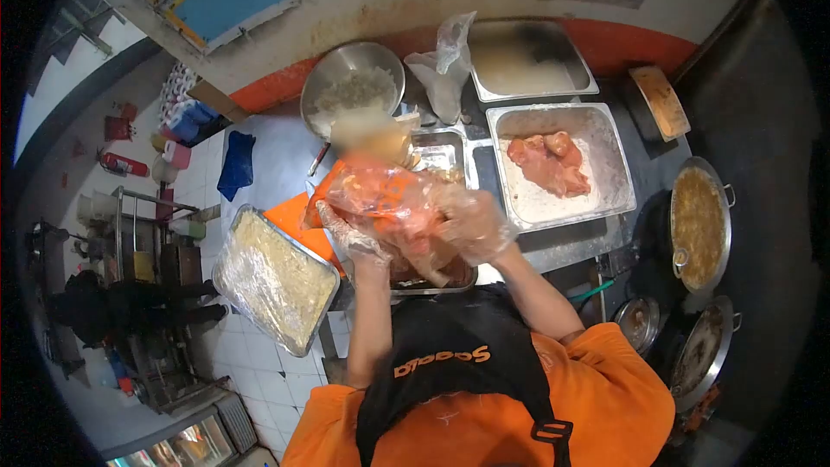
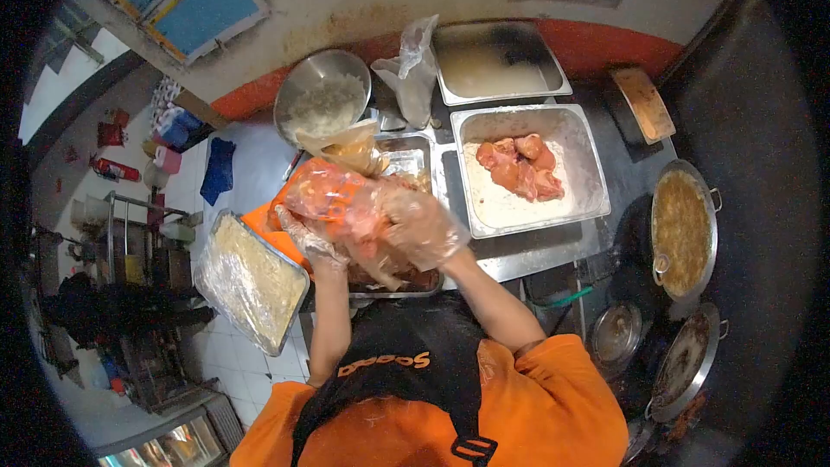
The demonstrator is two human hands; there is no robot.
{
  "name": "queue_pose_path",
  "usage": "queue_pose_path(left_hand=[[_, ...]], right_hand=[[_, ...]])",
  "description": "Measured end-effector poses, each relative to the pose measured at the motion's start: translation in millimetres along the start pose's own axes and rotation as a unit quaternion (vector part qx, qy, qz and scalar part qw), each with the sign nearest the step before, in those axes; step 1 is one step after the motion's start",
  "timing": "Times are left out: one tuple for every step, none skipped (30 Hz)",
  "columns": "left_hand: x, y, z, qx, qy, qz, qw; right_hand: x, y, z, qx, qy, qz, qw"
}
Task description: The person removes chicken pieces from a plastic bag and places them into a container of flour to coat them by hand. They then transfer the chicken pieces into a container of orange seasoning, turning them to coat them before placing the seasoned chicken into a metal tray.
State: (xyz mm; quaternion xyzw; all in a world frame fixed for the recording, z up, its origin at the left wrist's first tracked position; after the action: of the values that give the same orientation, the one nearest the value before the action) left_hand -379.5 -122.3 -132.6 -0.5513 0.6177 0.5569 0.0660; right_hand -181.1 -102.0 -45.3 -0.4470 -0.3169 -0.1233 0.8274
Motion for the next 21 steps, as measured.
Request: queue_pose_path(left_hand=[[-9.7,-4.8,-10.5,0.101,-0.012,-0.088,0.991],[-4.6,-8.0,-9.1,0.099,-0.012,-0.069,0.993],[-4.5,-8.3,-11.5,0.096,-0.008,-0.068,0.993],[-11.7,-15.4,-14.6,0.134,-0.026,-0.095,0.986],[-19.9,-22.3,-16.9,0.169,-0.045,-0.125,0.977],[-18.1,-30.0,-10.5,0.157,-0.041,-0.120,0.979],[-15.5,-35.7,-7.5,0.154,-0.040,-0.123,0.980],[-19.9,-39.4,-8.1,0.160,-0.054,-0.143,0.975],[-34.3,-38.6,-14.3,0.168,-0.069,-0.161,0.970],[-41.0,-31.7,-24.3,0.122,-0.065,-0.103,0.985],[-40.5,-32.2,-25.0,0.123,-0.066,-0.103,0.985],[-40.7,-37.5,-26.2,0.163,-0.070,-0.125,0.976],[-41.7,-42.1,-27.6,0.201,-0.073,-0.149,0.965],[-42.6,-42.0,-29.9,0.176,-0.060,-0.130,0.974],[-46.5,-44.2,-33.6,0.173,-0.058,-0.133,0.974],[-50.4,-45.7,-37.5,0.154,-0.060,-0.087,0.982],[-53.2,-45.9,-40.5,0.137,-0.062,-0.040,0.988],[-53.8,-46.7,-42.7,0.139,-0.063,-0.009,0.988],[-54.7,-47.0,-42.1,0.139,-0.063,-0.009,0.988],[-58.4,-51.5,-43.4,0.184,-0.075,-0.065,0.978],[-62.3,-55.9,-45.0,0.227,-0.085,-0.119,0.963]], right_hand=[[6.8,6.1,-5.8,-0.001,-0.003,0.001,1.000],[26.1,4.7,-9.1,0.052,0.086,-0.014,0.995],[42.2,0.0,-13.9,0.104,0.176,-0.025,0.979],[45.8,-1.0,-15.7,0.108,0.175,-0.021,0.978],[59.1,-2.5,-17.7,0.076,0.220,-0.046,0.971],[71.7,-4.4,-20.5,0.041,0.264,-0.072,0.961],[77.2,-9.4,-19.1,0.045,0.262,-0.071,0.962],[89.1,-12.4,-20.9,0.033,0.305,-0.059,0.950],[99.3,-12.3,-25.5,0.021,0.349,-0.049,0.936],[102.2,-6.4,-31.2,-0.002,0.351,-0.045,0.935],[104.3,-6.5,-34.8,-0.002,0.352,-0.046,0.935],[109.5,-5.3,-39.5,-0.011,0.377,-0.073,0.923],[114.5,-3.8,-43.4,-0.017,0.400,-0.099,0.911],[117.2,-0.8,-46.0,-0.019,0.407,-0.091,0.909],[118.0,-0.5,-47.8,-0.016,0.404,-0.089,0.910],[122.9,1.2,-52.2,-0.035,0.429,-0.069,0.900],[128.3,4.6,-56.0,-0.055,0.454,-0.051,0.888],[131.1,12.4,-61.5,0.011,0.484,-0.055,0.873],[141.6,25.7,-69.3,0.011,0.484,-0.055,0.873],[155.5,34.0,-75.0,-0.014,0.493,-0.122,0.862],[166.3,33.7,-75.7,-0.039,0.499,-0.188,0.845]])
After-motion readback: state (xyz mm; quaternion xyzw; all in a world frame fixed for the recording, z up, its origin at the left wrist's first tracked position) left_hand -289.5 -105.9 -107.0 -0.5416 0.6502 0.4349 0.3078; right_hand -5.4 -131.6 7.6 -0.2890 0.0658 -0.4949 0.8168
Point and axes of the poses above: each hand's wrist, its own z-axis towards the middle knuckle, its own x-axis out of the back of the hand, y = z × x, the point moved 7 cm from there along z, towards the middle knuckle, and after that the axes turned 11 degrees about y, right-handed, at the moved point
